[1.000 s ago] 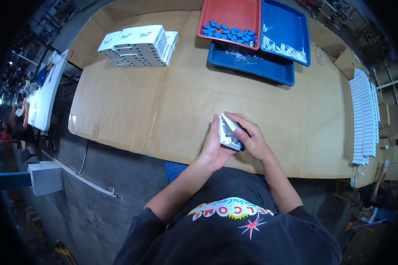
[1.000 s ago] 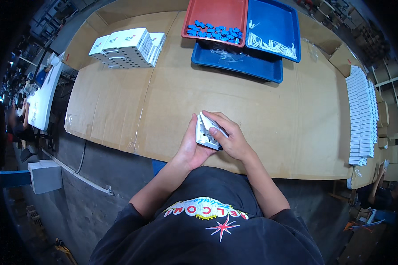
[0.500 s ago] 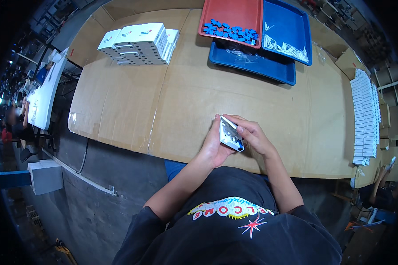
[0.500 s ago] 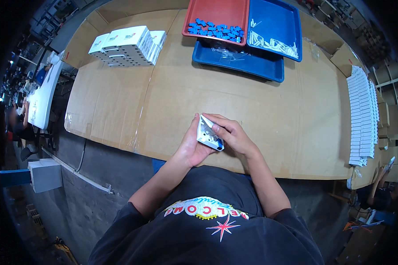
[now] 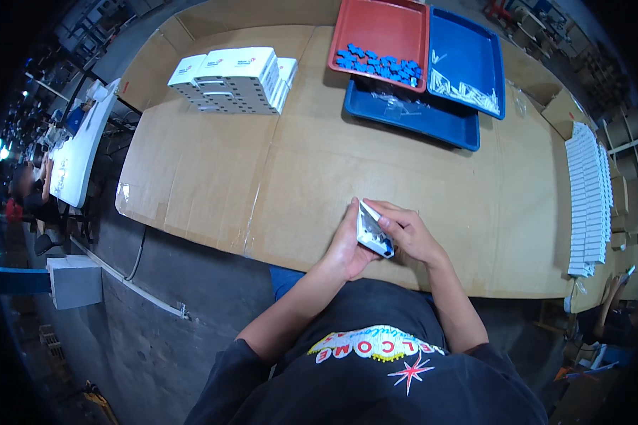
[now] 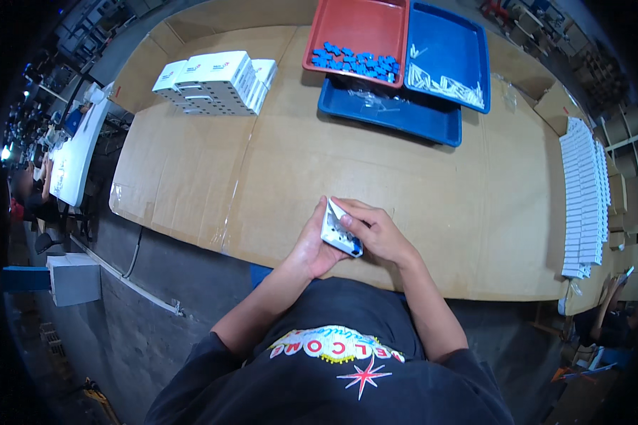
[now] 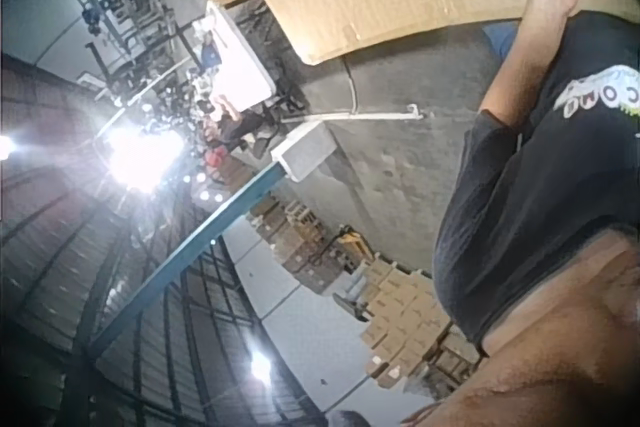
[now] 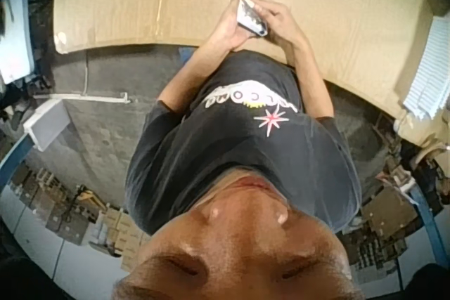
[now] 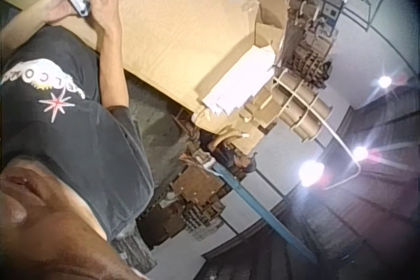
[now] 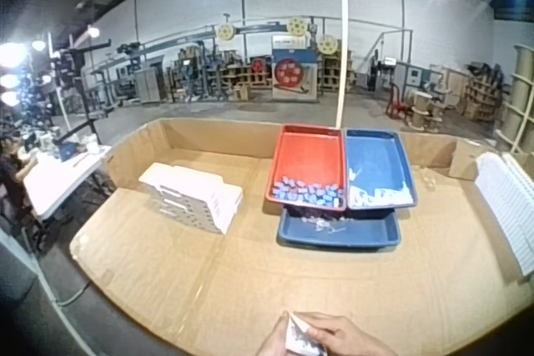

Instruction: Packing small electronic parts into plastic bags and cardboard boxes.

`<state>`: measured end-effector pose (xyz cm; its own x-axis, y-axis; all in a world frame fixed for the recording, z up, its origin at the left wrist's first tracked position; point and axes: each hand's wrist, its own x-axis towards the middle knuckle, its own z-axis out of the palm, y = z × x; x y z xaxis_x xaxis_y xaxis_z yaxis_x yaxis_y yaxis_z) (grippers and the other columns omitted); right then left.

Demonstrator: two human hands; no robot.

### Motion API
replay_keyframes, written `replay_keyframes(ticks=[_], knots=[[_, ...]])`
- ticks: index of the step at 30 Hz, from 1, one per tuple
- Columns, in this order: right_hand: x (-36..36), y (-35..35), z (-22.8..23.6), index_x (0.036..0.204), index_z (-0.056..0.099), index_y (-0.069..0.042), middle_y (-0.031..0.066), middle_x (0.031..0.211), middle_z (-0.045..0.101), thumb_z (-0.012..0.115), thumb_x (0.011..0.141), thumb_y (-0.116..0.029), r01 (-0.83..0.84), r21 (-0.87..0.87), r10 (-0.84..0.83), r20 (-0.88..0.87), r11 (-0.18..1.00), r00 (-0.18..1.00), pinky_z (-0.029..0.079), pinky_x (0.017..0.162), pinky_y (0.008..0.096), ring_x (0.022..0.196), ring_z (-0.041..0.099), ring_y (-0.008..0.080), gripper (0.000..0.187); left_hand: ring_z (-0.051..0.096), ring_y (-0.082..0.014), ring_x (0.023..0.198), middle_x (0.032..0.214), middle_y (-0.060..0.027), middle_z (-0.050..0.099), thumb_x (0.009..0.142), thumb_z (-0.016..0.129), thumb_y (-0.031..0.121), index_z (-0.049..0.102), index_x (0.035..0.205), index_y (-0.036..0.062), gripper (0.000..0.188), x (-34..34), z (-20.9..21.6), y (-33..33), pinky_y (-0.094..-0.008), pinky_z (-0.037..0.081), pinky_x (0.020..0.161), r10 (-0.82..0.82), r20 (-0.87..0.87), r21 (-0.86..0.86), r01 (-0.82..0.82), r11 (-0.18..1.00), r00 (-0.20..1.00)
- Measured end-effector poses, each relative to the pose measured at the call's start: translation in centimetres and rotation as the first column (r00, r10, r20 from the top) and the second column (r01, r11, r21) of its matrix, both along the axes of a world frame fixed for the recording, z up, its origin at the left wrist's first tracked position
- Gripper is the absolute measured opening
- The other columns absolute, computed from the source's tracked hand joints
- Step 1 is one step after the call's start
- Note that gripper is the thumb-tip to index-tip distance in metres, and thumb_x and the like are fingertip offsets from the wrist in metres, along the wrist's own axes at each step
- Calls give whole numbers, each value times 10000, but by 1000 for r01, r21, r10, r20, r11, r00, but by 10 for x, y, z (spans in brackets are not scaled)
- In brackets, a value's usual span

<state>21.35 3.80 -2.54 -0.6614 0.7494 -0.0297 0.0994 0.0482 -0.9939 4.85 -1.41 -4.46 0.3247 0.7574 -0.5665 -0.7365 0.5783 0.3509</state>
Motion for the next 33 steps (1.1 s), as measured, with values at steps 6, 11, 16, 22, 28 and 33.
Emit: replay_keyframes(ticks=[6,11,16,22,28,33], knots=[[-5,2,6,1417,621,-1,170,1423,627,600,1064,-354,-25,-25,26,25,999,999,445,1103,361,1292,594,257,500,648,-246,1155,1308,-95,620,1064,338,681,490,1453,162,666,-2,-1,-5,-485,554,946,32,37,20,-33,999,999],[-10,-11,4,1469,571,-33,190,1495,557,675,1006,-230,-31,184,11,106,982,994,440,1118,369,1346,566,337,514,597,-288,1269,1375,-107,578,1076,343,650,476,1470,153,649,-5,2,-8,-535,523,1020,80,84,1,-81,997,993],[-8,-20,8,1563,480,-98,169,1661,369,745,921,-349,-101,337,51,155,936,987,253,1254,496,1537,334,380,738,569,-269,1316,1419,-104,571,1090,331,622,453,1504,118,663,-9,15,-14,-457,488,1088,95,57,75,-99,992,994],[-4,-18,18,1565,499,-191,126,1703,305,759,870,-474,-142,527,-10,275,838,961,140,1274,577,1597,175,390,794,572,-255,1331,1444,-114,569,1112,352,553,410,1548,86,641,-7,44,-14,-418,490,1085,122,40,155,-127,980,992],[-4,-19,35,1497,585,-164,138,1683,350,868,777,-347,-28,370,15,37,929,999,262,1254,532,1582,240,375,795,611,-139,1230,1394,-92,596,1071,619,292,364,1590,32,634,-12,46,-17,-309,532,988,46,-183,340,19,940,982],[17,-7,43,1397,641,-21,175,1527,549,845,842,-155,224,33,-200,-344,974,918,435,1167,440,1399,537,305,606,649,-138,1151,1365,-94,636,1084,589,209,465,1533,-7,513,-27,66,-20,-295,545,983,23,-262,447,100,889,965]])
